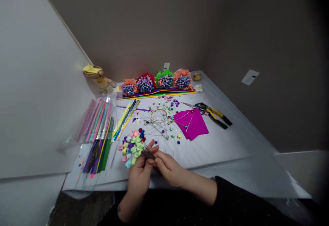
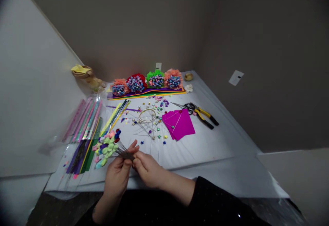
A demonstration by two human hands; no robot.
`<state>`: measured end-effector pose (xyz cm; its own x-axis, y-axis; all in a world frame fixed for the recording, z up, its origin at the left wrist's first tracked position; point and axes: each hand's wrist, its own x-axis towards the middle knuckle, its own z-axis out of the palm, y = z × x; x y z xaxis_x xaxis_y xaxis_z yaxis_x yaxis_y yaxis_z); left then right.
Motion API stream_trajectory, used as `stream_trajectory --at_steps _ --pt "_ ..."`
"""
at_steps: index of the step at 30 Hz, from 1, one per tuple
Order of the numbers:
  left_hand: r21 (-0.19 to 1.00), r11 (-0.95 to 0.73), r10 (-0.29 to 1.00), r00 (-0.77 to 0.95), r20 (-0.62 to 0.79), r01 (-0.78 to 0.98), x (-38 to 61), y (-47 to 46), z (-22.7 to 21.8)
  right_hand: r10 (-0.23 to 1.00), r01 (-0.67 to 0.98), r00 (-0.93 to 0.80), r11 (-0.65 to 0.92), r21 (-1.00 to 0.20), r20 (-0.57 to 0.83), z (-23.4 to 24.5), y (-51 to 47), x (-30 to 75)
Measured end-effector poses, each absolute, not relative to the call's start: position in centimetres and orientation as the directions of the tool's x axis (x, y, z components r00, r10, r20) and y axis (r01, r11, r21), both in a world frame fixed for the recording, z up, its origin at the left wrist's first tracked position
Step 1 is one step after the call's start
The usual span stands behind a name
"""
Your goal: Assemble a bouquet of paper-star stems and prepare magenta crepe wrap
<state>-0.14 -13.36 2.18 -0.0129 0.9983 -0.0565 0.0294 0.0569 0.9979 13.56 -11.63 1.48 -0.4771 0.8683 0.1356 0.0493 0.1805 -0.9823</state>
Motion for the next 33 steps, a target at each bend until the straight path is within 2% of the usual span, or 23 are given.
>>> stream_trajectory --at_steps 5,9,13,15,17,20,24,26,28,31,33 --pt "0.995 0.093 0.992 -0.086 -0.097 -0.048 -0.3 -13.9 1.2 0.859 0.021 -0.500 0.137 -0.990 0.108 1.4 -11.8 12.5" --pt "0.990 0.129 0.971 -0.197 -0.136 -0.048 -0.6 -14.3 0.8 0.871 0.069 -0.483 0.138 -0.988 0.088 1.6 -11.7 12.1" --pt "0.999 0.031 0.953 -0.301 -0.020 0.034 -2.3 -14.3 1.1 0.898 0.186 -0.400 0.272 -0.944 0.180 1.7 -10.1 14.6" --pt "0.996 0.011 0.935 -0.354 0.023 0.094 -3.6 -14.2 1.4 0.937 0.313 -0.283 0.292 -0.904 0.205 1.7 -8.7 16.4" --pt "0.985 0.012 0.915 -0.399 0.059 0.173 -5.0 -14.1 1.5 0.939 0.413 -0.249 0.324 -0.851 0.237 1.7 -7.5 17.6" --pt "0.977 0.000 0.887 -0.451 0.098 0.212 -6.4 -14.0 1.3 0.859 0.480 -0.441 0.471 -0.740 0.261 2.1 -6.4 17.2" --pt "0.983 -0.006 0.856 -0.507 0.100 0.184 -6.9 -13.7 0.4 0.606 0.462 -0.774 0.740 -0.490 0.185 2.4 -5.9 13.0" --pt "0.988 0.005 0.861 -0.504 0.074 0.153 -6.8 -13.7 0.1 0.516 0.453 -0.846 0.828 -0.330 0.135 2.2 -5.5 10.8" --pt "0.992 0.027 0.869 -0.494 0.037 0.121 -6.8 -13.7 -0.2 0.488 0.460 -0.867 0.861 -0.218 0.097 1.7 -4.9 9.3" --pt "0.994 0.063 0.863 -0.504 -0.011 0.087 -7.0 -13.7 -0.6 0.444 0.430 -0.894 0.888 -0.166 0.058 1.1 -3.8 8.5" --pt "0.996 0.064 0.858 -0.513 -0.026 0.055 -7.1 -13.4 -0.8 0.379 0.360 -0.922 0.913 -0.195 0.073 1.1 -3.3 8.6"
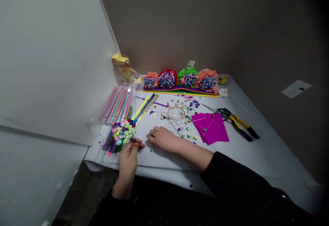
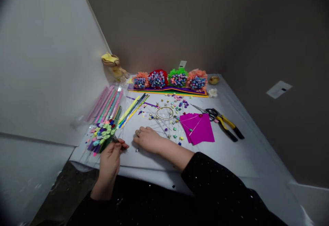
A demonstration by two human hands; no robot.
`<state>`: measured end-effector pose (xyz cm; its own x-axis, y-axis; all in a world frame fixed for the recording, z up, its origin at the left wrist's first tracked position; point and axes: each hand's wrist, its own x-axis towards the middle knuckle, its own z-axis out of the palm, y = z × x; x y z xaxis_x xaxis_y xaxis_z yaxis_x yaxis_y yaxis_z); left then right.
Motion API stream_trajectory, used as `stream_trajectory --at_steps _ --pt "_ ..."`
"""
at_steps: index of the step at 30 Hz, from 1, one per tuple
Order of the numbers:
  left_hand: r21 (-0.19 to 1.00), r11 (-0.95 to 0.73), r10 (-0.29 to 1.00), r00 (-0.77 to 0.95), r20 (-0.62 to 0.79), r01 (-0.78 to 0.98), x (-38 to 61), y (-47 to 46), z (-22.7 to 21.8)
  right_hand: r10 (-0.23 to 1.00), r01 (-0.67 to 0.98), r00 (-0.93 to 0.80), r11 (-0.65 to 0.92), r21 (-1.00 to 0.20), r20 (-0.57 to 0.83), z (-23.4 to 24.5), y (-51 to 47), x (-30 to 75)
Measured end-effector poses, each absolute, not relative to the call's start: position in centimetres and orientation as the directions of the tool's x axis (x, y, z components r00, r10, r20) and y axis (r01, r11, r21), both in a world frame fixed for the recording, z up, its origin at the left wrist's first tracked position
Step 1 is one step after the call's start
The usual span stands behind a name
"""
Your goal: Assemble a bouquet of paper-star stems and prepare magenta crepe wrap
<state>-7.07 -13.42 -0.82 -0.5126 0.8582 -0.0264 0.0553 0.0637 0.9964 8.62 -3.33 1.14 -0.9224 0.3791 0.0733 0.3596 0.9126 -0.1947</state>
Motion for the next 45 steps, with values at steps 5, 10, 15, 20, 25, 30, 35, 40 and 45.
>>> stream_trajectory --at_steps 5,10,15,20,25,30,35,40,45 --pt "1.000 0.026 0.876 -0.482 -0.021 0.002 -6.2 -12.0 -1.0 0.492 0.136 -0.743 0.774 -0.618 0.453 3.5 -3.2 9.9" --pt "0.999 -0.010 0.929 -0.371 -0.005 -0.037 -3.1 -10.6 0.1 0.838 -0.055 -0.360 0.420 -0.906 0.410 6.3 -3.8 11.1" --pt "0.992 -0.045 0.974 -0.228 0.017 -0.119 0.0 -10.0 0.9 0.891 -0.127 -0.321 0.296 -0.947 0.322 6.6 -4.5 11.8" --pt "0.998 -0.028 0.983 -0.185 0.017 -0.056 1.3 -10.2 0.6 0.892 -0.125 -0.310 0.305 -0.944 0.329 6.2 -5.2 12.5" --pt "1.000 0.005 0.994 -0.114 -0.004 0.005 1.5 -10.4 0.5 0.898 -0.089 -0.293 0.317 -0.944 0.329 6.3 -5.5 13.0" --pt "0.997 -0.021 0.996 -0.080 0.028 0.081 1.6 -10.3 1.5 0.794 0.147 -0.114 0.608 -0.780 0.598 7.1 -5.8 14.7" --pt "0.985 -0.004 0.998 -0.062 0.015 0.173 1.8 -10.2 2.6 0.533 0.476 -0.200 0.786 -0.394 0.822 7.9 -5.5 16.6" --pt "0.992 0.042 0.998 -0.053 -0.036 0.118 1.7 -10.2 2.4 0.405 0.581 -0.248 0.789 -0.200 0.880 7.4 -4.9 17.3" --pt "0.994 0.109 0.993 -0.033 -0.109 -0.001 2.1 -10.8 2.2 0.273 0.605 -0.268 0.794 -0.059 0.924 5.7 -4.5 17.5"
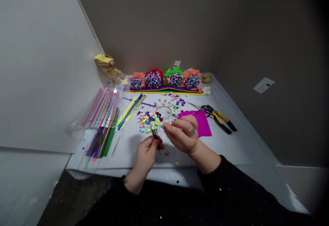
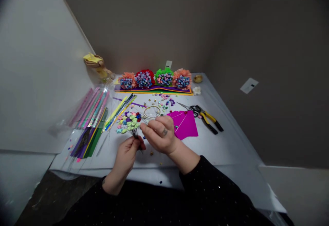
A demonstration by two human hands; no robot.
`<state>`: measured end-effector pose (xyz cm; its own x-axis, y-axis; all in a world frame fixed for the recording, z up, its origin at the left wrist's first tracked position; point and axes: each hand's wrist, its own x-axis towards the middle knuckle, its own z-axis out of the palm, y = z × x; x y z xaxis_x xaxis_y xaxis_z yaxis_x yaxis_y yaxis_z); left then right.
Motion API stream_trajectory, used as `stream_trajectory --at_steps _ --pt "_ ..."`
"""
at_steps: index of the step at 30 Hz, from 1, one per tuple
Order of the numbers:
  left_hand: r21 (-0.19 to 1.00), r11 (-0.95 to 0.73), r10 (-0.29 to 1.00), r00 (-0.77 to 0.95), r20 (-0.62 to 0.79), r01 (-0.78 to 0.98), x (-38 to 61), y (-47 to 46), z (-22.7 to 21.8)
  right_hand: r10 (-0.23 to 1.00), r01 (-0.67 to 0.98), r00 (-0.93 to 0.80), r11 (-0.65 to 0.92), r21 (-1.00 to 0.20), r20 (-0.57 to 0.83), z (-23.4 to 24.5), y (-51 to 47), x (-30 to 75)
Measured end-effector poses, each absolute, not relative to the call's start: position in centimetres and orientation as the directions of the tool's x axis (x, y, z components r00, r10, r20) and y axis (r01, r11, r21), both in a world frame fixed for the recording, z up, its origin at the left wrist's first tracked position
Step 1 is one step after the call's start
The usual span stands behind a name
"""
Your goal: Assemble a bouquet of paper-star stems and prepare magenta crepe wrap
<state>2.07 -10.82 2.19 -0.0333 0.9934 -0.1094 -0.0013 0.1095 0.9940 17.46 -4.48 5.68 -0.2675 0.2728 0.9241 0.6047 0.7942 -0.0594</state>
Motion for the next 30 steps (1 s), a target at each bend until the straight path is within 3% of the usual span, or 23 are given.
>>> stream_trajectory --at_steps 2,4,7,9,11,14,17,21,25,30 --pt "0.991 0.134 0.991 -0.015 -0.134 -0.017 2.4 -11.1 2.2 0.202 0.603 -0.271 0.798 0.003 0.941 5.0 -4.4 17.3" --pt "0.989 0.146 0.989 -0.004 -0.147 -0.032 2.7 -11.3 2.2 0.202 0.612 -0.246 0.791 -0.010 0.948 4.6 -4.3 17.1" --pt "0.986 0.143 0.988 -0.045 -0.147 -0.081 2.3 -11.3 1.6 0.355 0.624 -0.167 0.760 -0.180 0.920 4.7 -4.2 17.2" --pt "0.979 0.144 0.981 -0.108 -0.161 -0.146 1.4 -11.2 1.2 0.488 0.587 -0.217 0.757 -0.286 0.846 4.7 -4.1 17.8" --pt "0.966 0.147 0.968 -0.169 -0.185 -0.213 0.4 -10.9 0.8 0.574 0.515 -0.429 0.790 -0.334 0.697 4.3 -4.2 18.6" --pt "0.949 0.148 0.952 -0.219 -0.212 -0.278 -1.0 -10.8 0.6 0.522 0.418 -0.768 0.848 -0.327 0.371 3.2 -4.9 19.6" --pt "0.941 0.159 0.944 -0.232 -0.233 -0.299 -1.4 -10.8 0.4 0.443 0.392 -0.887 0.872 -0.292 0.132 2.6 -6.0 19.7" --pt "0.942 0.168 0.945 -0.224 -0.237 -0.290 -1.2 -11.1 -0.2 0.390 0.382 -0.921 0.884 -0.270 -0.026 3.0 -7.0 18.9" --pt "0.952 0.161 0.958 -0.192 -0.214 -0.260 -0.9 -11.4 -0.5 0.398 0.395 -0.917 0.896 -0.204 -0.024 2.8 -7.1 18.6" --pt "0.952 0.184 0.953 -0.192 -0.233 -0.243 -0.7 -11.5 -0.1 0.382 0.370 -0.907 0.924 -0.100 0.176 1.4 -7.2 18.7"
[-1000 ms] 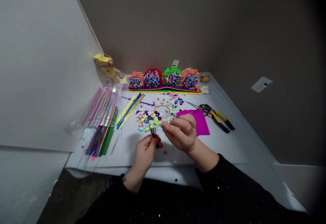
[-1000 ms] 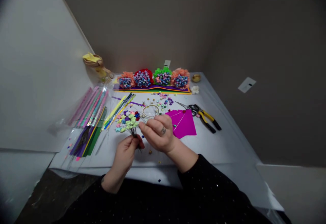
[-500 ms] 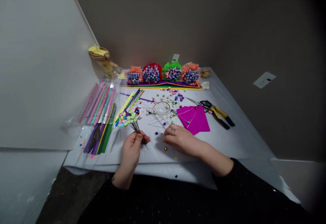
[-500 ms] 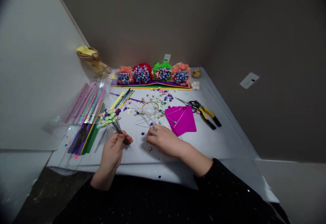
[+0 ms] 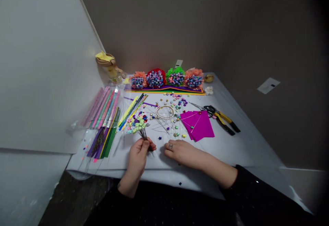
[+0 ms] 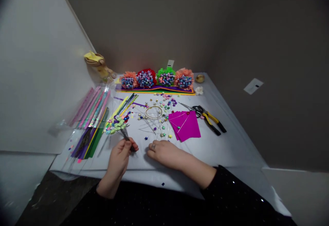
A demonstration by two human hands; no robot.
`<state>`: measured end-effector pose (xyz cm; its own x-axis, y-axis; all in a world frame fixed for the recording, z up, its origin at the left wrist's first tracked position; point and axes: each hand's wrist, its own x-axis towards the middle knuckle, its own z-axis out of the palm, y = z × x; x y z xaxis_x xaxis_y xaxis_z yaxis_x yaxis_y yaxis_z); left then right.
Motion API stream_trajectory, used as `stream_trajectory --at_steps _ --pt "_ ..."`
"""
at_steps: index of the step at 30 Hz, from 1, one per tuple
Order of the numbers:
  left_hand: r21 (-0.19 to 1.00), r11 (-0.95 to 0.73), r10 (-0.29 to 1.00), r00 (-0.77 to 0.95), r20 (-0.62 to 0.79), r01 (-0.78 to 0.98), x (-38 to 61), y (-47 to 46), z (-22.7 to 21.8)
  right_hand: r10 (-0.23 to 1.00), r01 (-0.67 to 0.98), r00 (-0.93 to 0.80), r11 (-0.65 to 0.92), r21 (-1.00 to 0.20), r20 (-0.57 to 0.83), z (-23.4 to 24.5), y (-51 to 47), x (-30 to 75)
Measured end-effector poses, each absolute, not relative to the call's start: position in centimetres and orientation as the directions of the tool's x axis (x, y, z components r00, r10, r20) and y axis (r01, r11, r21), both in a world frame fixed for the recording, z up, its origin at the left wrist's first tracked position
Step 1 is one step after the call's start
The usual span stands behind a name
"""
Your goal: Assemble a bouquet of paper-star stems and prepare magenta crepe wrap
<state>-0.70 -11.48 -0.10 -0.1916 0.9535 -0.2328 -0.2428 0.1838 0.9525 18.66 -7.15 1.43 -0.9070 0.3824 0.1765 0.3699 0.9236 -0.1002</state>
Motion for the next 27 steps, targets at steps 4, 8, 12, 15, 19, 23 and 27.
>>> stream_trajectory --at_steps 4,8,12,15,19,23,27 --pt "0.952 0.193 0.949 -0.201 -0.243 -0.238 -0.5 -11.5 0.0 0.295 0.297 -0.911 0.954 -0.037 0.290 1.5 -7.4 19.1" --pt "0.950 0.197 0.943 -0.218 -0.251 -0.241 -0.1 -11.2 0.0 0.329 0.300 -0.759 0.943 -0.147 0.562 4.0 -7.9 20.1" --pt "0.960 0.226 0.951 -0.177 -0.254 -0.162 0.6 -10.8 0.3 0.646 0.359 -0.311 0.759 -0.543 0.697 7.0 -8.1 20.7" --pt "0.979 0.205 0.975 -0.082 -0.205 -0.003 1.3 -10.6 0.7 0.849 0.255 -0.147 0.529 -0.809 0.508 7.9 -7.7 20.2" --pt "0.982 0.173 0.982 0.067 -0.179 0.079 2.2 -10.9 1.1 0.883 0.195 -0.211 0.458 -0.867 0.419 7.6 -7.0 19.2" --pt "0.978 0.198 0.975 0.090 -0.203 0.058 2.8 -11.0 1.3 0.875 0.227 -0.161 0.483 -0.846 0.457 7.0 -7.1 18.5" --pt "0.979 0.204 0.976 0.078 -0.205 0.018 3.2 -11.0 1.7 0.877 0.253 -0.061 0.476 -0.843 0.477 6.5 -7.3 17.6"
